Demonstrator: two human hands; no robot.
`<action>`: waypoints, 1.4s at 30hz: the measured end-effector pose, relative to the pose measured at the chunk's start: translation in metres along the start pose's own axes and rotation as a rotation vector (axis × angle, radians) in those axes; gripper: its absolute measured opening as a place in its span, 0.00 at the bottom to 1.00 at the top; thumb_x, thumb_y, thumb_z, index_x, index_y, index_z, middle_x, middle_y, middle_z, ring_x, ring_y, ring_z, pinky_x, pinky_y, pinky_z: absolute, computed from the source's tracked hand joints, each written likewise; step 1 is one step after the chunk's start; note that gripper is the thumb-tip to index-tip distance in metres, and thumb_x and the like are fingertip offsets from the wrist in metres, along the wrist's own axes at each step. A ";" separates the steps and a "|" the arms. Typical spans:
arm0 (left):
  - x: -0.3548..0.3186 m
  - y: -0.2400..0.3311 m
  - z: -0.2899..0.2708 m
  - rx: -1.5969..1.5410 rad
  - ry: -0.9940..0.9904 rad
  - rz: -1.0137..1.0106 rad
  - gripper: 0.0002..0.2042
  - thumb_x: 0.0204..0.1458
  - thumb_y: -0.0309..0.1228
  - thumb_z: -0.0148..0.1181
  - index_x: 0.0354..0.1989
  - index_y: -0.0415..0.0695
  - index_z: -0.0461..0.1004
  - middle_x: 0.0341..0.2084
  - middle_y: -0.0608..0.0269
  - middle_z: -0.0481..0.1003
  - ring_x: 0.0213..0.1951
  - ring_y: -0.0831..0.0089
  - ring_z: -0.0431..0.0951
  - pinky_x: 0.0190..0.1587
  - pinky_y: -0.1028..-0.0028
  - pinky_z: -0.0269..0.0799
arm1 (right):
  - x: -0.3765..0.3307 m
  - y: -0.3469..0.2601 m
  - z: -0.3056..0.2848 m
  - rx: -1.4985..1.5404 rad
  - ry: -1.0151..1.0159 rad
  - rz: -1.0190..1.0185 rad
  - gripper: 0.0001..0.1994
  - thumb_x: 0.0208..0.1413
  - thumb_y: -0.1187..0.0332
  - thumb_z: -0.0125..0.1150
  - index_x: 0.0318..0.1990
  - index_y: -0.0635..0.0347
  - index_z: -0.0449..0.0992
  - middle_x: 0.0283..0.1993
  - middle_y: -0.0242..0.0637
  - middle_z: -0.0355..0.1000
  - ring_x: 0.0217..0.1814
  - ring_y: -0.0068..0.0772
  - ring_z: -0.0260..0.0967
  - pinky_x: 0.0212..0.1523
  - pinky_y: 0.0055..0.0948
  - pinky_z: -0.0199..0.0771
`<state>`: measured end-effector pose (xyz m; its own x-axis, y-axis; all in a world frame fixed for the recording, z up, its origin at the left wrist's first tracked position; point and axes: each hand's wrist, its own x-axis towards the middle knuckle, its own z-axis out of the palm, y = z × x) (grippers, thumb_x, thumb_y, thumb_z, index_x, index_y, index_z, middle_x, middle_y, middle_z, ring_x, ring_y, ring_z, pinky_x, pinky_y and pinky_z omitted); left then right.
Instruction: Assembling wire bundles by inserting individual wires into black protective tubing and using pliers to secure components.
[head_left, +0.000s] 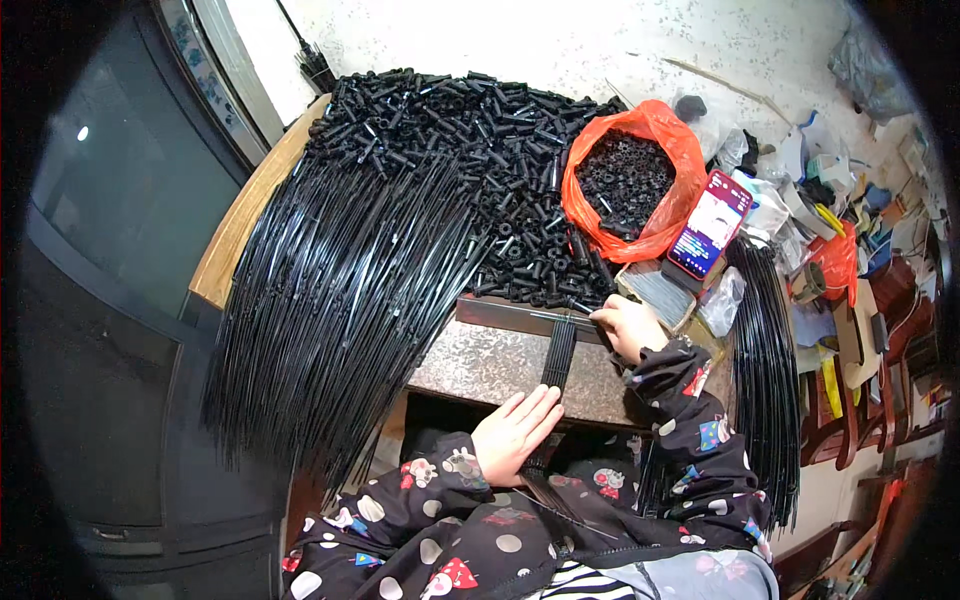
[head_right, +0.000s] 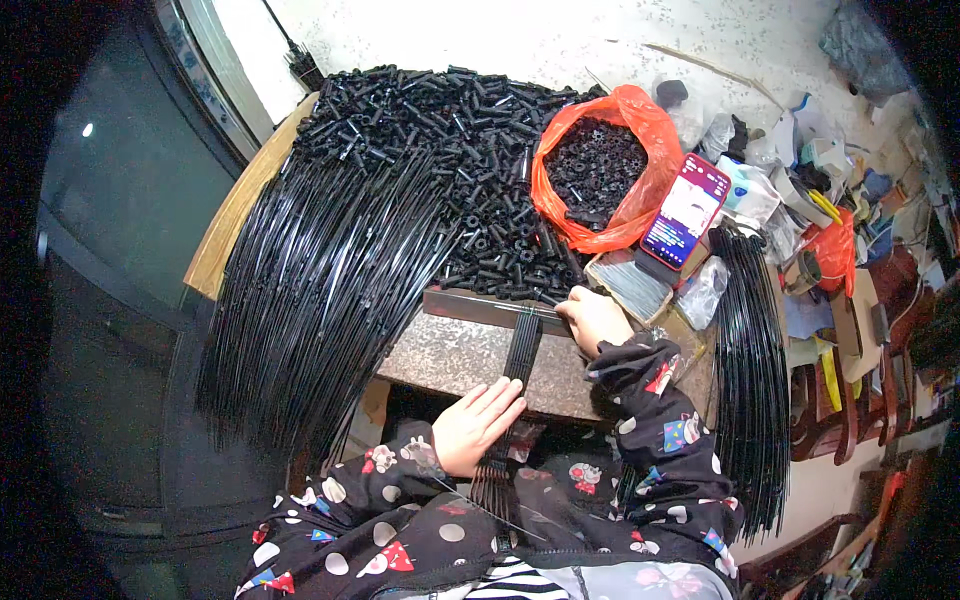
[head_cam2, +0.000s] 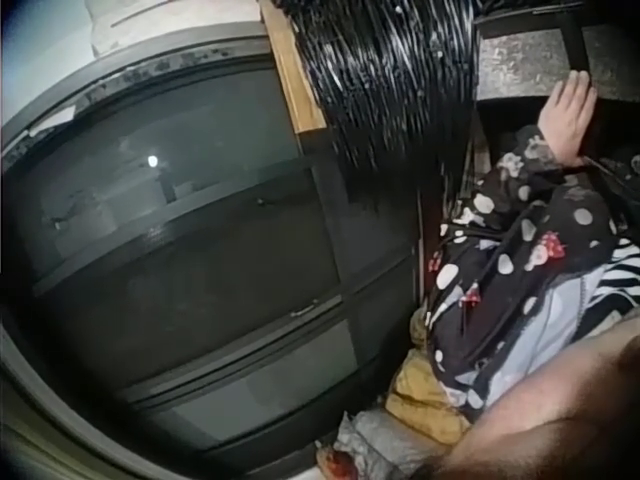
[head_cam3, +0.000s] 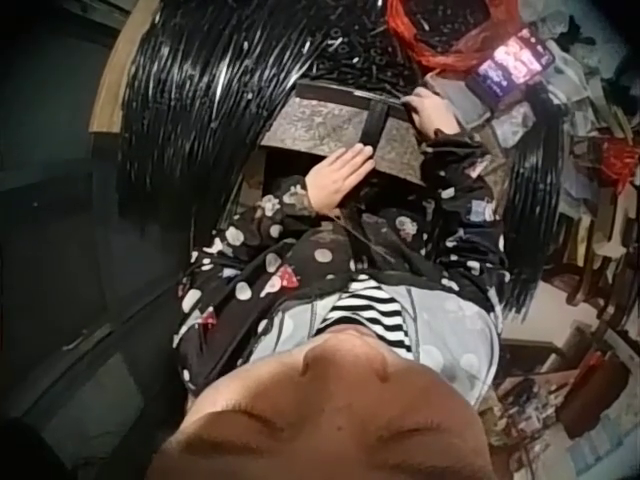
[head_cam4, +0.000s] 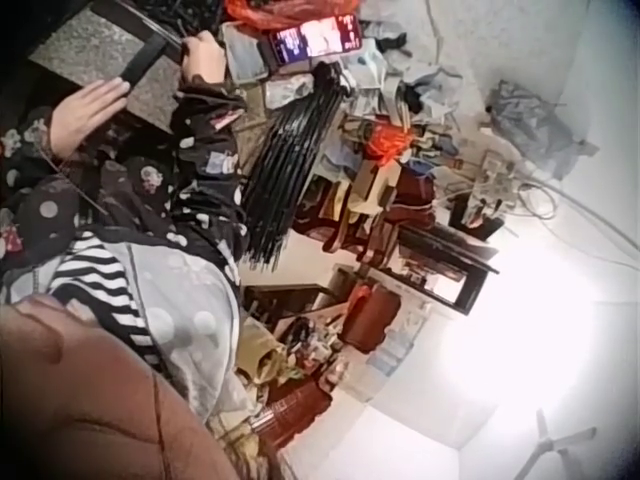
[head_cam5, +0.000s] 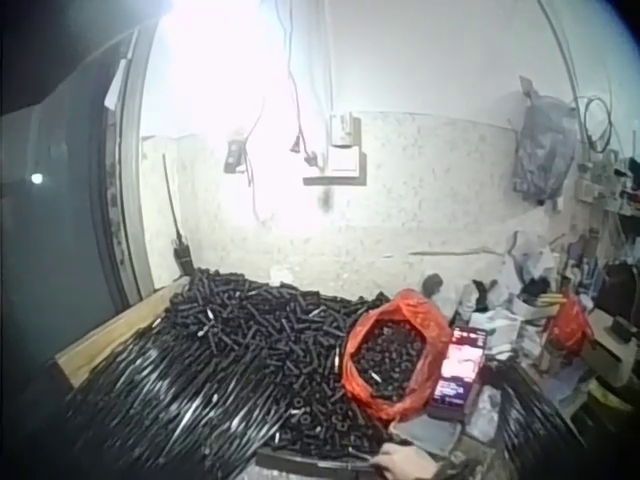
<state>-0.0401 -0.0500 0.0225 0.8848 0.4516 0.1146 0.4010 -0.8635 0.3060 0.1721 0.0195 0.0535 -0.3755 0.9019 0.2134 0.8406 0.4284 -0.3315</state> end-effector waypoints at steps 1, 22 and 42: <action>0.000 0.000 0.000 0.004 0.008 -0.001 0.40 0.22 0.42 0.57 0.46 0.32 0.49 0.47 0.45 0.47 0.50 0.57 0.48 0.48 0.67 0.46 | 0.001 0.000 0.001 0.000 0.000 0.000 0.07 0.33 0.74 0.49 0.26 0.58 0.69 0.23 0.36 0.61 0.24 0.36 0.61 0.24 0.27 0.62; 0.000 -0.002 0.004 0.000 0.010 0.006 0.40 0.20 0.40 0.58 0.46 0.33 0.48 0.47 0.46 0.47 0.50 0.58 0.48 0.48 0.67 0.45 | 0.009 0.007 0.001 0.152 -0.057 -0.032 0.08 0.35 0.75 0.46 0.27 0.59 0.69 0.25 0.38 0.61 0.27 0.38 0.61 0.29 0.28 0.61; -0.002 -0.001 0.002 0.003 0.000 0.001 0.39 0.23 0.41 0.56 0.46 0.33 0.48 0.47 0.46 0.47 0.50 0.58 0.48 0.48 0.67 0.46 | 0.014 0.004 0.005 0.059 -0.068 -0.043 0.05 0.36 0.72 0.44 0.23 0.60 0.67 0.23 0.39 0.62 0.27 0.38 0.61 0.28 0.29 0.61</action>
<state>-0.0418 -0.0499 0.0200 0.8854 0.4504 0.1148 0.4005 -0.8647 0.3032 0.1683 0.0340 0.0503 -0.4381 0.8834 0.1661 0.7994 0.4675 -0.3775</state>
